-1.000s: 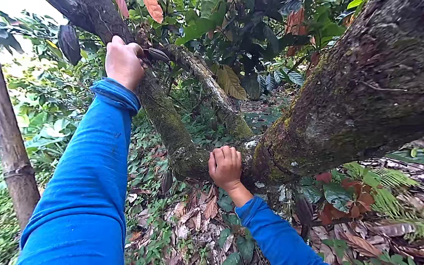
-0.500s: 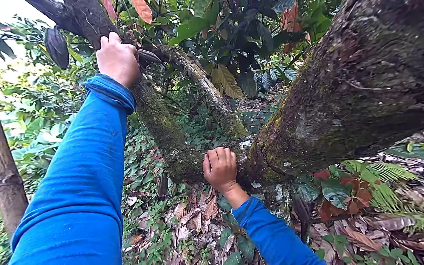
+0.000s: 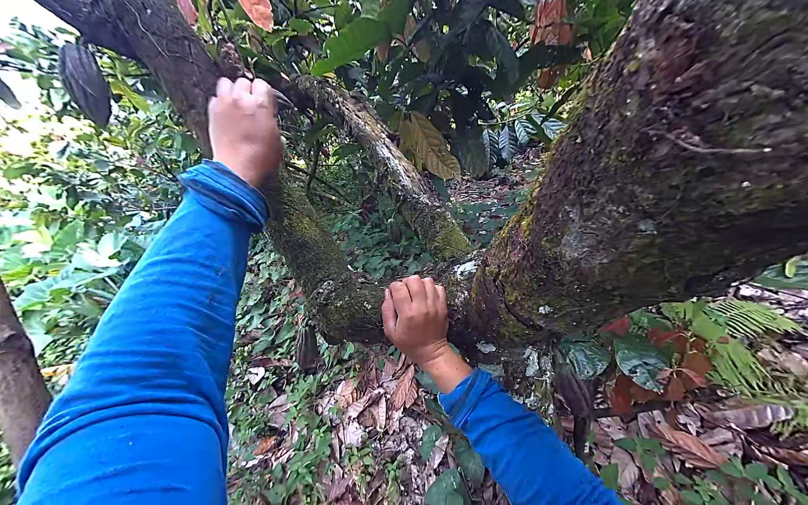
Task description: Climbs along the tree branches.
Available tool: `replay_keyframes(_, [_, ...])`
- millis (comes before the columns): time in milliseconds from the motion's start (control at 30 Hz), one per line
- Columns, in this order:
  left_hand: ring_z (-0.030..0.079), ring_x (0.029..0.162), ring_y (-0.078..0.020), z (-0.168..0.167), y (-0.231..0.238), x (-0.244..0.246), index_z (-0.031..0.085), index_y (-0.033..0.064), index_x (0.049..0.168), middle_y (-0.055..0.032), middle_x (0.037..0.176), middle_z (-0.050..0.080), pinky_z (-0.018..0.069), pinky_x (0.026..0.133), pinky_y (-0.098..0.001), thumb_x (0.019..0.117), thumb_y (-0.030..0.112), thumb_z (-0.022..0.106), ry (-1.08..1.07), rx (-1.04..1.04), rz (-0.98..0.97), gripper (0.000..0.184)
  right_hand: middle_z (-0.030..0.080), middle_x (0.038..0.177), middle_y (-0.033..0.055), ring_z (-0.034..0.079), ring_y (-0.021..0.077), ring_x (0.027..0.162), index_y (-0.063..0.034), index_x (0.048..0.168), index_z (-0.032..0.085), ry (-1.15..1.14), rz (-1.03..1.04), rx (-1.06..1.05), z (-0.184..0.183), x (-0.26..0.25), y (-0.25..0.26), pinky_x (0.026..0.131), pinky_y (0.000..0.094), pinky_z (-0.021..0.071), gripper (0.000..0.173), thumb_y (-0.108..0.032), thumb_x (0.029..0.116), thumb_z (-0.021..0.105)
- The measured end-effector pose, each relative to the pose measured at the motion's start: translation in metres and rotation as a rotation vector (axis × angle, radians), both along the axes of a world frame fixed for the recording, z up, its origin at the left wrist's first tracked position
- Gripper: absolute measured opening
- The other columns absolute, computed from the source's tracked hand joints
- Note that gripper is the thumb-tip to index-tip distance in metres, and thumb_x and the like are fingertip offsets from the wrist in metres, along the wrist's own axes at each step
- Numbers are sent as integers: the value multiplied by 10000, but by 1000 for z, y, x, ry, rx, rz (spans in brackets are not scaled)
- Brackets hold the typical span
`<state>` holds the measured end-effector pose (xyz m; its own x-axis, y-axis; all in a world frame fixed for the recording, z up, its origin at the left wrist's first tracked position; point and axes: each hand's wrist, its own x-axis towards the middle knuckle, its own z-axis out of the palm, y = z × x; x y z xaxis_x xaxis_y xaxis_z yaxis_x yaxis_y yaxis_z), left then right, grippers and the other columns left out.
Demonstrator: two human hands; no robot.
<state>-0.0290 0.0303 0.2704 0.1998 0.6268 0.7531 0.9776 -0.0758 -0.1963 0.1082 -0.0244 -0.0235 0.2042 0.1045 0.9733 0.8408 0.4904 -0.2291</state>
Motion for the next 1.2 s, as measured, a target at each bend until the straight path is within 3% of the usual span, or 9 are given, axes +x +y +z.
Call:
replay_keyframes(200, [598,1168,-472,-39,-37,13,563,-137,1195,-346,1205,598,440,1034,-583,1061,14,435,-139,-122,-333,238,670,789,69,641,257,761,-94,813,742,1,12,1,-1,-1,0,678,392,476,264,-211,927,535])
replay_keyframes(300, [660,958,-363,-61,-66,0,583,-91,1178,-266,1070,645,521,898,-539,1069,54,458,-91,-215,-502,220,670,800,78,641,266,770,-90,811,735,-2,27,-8,-2,-1,-1,684,402,475,259,-210,928,538])
replay_keyframes(367, [674,885,-331,-60,-87,-21,611,-47,1171,-221,1024,669,545,832,-549,1070,81,480,-64,-295,-424,210,673,805,82,646,269,777,-87,809,733,-3,33,-11,-1,0,-1,683,404,481,254,-204,928,542])
replay_keyframes(467, [575,1121,-633,-46,-102,-57,673,-78,1156,-402,1128,634,406,885,-816,1051,66,517,-140,-241,97,237,679,815,87,654,275,789,-82,813,734,-6,26,-13,0,0,-1,680,404,484,255,-204,929,543])
replay_keyframes(533, [408,1296,-679,-45,-98,-70,633,-125,1204,-454,1283,533,273,970,-864,1047,132,528,-218,-116,232,319,685,832,94,659,283,800,-76,828,737,-11,30,-17,-2,0,-2,678,409,487,247,-200,929,550])
replay_keyframes(633, [517,1260,-592,-48,-89,-62,617,-120,1235,-401,1272,576,369,1012,-773,1068,225,513,-263,-58,50,398,686,847,112,658,302,808,-62,845,738,-16,42,-22,-2,0,-1,687,432,490,245,-197,933,553])
replay_keyframes(767, [576,1222,-515,-56,-67,-53,633,-42,1297,-337,1284,593,429,1033,-673,1028,33,535,-209,-80,-77,296,684,848,114,659,310,811,-61,856,741,-21,50,-31,-4,-3,-2,697,439,495,247,-206,935,557])
replay_keyframes(1000, [534,1200,-578,-57,-50,-75,706,-54,1106,-341,1189,626,415,986,-695,1030,21,536,113,56,-197,201,680,821,106,661,294,794,-77,822,737,-33,24,-32,-1,-1,-2,683,423,491,262,-208,936,542])
replay_keyframes(1200, [563,1188,-530,-63,-57,-70,721,-53,1096,-320,1208,642,399,1040,-641,1020,76,568,-51,60,-400,213,674,828,104,652,295,806,-77,828,733,-28,21,-21,-2,-1,-1,681,425,477,243,-204,930,553])
